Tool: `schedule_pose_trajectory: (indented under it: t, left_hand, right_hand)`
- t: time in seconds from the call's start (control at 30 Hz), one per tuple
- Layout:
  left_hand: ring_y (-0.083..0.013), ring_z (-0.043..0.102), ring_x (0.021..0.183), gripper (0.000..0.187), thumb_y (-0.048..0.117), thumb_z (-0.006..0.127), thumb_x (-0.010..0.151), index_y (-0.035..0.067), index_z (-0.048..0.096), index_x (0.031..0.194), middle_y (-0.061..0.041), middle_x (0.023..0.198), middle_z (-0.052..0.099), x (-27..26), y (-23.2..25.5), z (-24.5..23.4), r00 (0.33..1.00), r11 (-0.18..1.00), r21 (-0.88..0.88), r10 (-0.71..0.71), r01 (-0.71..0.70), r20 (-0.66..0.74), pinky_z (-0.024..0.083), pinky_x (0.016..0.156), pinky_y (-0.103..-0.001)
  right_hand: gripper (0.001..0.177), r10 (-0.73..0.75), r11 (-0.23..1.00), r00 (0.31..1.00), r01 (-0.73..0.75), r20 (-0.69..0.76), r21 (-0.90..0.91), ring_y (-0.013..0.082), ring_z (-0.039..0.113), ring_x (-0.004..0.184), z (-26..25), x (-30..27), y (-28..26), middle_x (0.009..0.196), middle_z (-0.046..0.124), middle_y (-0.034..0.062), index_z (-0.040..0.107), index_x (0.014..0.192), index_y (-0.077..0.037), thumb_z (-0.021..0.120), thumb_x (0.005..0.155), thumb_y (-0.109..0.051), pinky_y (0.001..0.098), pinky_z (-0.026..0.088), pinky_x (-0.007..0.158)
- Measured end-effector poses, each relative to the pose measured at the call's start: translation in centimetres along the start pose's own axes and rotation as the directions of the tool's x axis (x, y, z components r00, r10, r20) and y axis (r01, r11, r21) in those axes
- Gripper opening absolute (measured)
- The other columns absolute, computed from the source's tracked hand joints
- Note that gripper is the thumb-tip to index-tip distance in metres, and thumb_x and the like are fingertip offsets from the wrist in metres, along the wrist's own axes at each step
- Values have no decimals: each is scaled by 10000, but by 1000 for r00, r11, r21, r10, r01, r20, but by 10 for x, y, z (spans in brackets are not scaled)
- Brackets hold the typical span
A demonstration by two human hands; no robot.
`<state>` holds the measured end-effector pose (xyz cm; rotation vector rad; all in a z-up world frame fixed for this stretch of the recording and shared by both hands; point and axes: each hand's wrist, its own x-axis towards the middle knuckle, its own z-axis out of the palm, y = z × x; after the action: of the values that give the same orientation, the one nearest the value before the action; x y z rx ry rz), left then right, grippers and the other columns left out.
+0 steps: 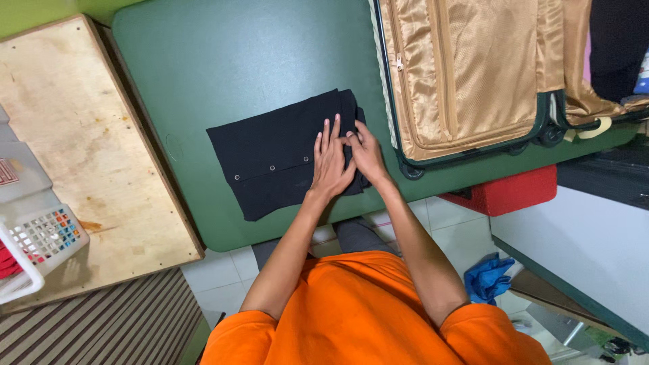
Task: The person folds a shirt by hand on a surface and places it into an open suitcase.
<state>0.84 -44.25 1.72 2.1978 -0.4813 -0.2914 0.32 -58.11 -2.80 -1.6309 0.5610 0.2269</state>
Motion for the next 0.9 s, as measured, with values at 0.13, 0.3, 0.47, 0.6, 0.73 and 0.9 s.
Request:
schedule_pose_trajectory:
  t: [0.13,0.3,0.47,0.6,0.73,0.9]
  left_hand:
    - [-419,69,1593,527,231,619,900,-2,516,1361,-225,1708,129,6,5,1,998,998,37,-47,46,35,70,1259,-573]
    - [-404,37,1595,521,220,551,972,69,492,1467,-189,1725,114,11,2,2,987,990,-39,-130,135,99,23,1254,-573]
    - [-404,183,1567,506,182,540,946,93,533,1444,-190,1688,241,16,-6,-8,991,991,-75,-102,108,86,105,1236,-581]
    - [-429,544,1375,352,105,590,991,67,575,1340,-170,1463,531,41,-6,-35,996,995,-89,-57,51,-72,451,1177,-519]
    - [-444,651,1150,339,53,613,972,25,569,1307,-210,1345,547,81,-7,-59,997,998,-2,-58,58,-60,550,977,-487]
    - [-474,668,993,370,73,672,923,-10,620,1280,-257,1278,565,115,-17,-60,993,981,173,-101,90,55,557,858,-503]
  right_hand:
    - [426,102,994,994,-103,-30,-37,151,500,837,-10,-11,1,952,636,135,584,1468,-18,592,1076,-183,320,430,706]
    - [443,-111,987,993,105,42,122,126,632,1059,-23,-39,7,1137,678,102,495,1522,-58,550,1098,-172,259,493,964]
    - [709,-86,995,996,85,11,41,201,574,1122,-24,-72,10,1257,598,160,408,1548,-97,759,935,-161,337,480,931]
    - [889,-171,976,985,166,-20,-142,246,624,1127,-25,-86,-4,1241,620,219,381,1546,-130,874,807,-131,348,537,935]
    - [940,-107,983,994,107,5,-152,222,679,1039,-32,-98,-33,1200,649,245,341,1578,-155,852,790,-118,331,596,854]
    - [949,90,952,995,-73,44,-298,195,705,852,-40,-104,-40,1272,588,293,314,1586,-195,864,815,-133,329,597,769]
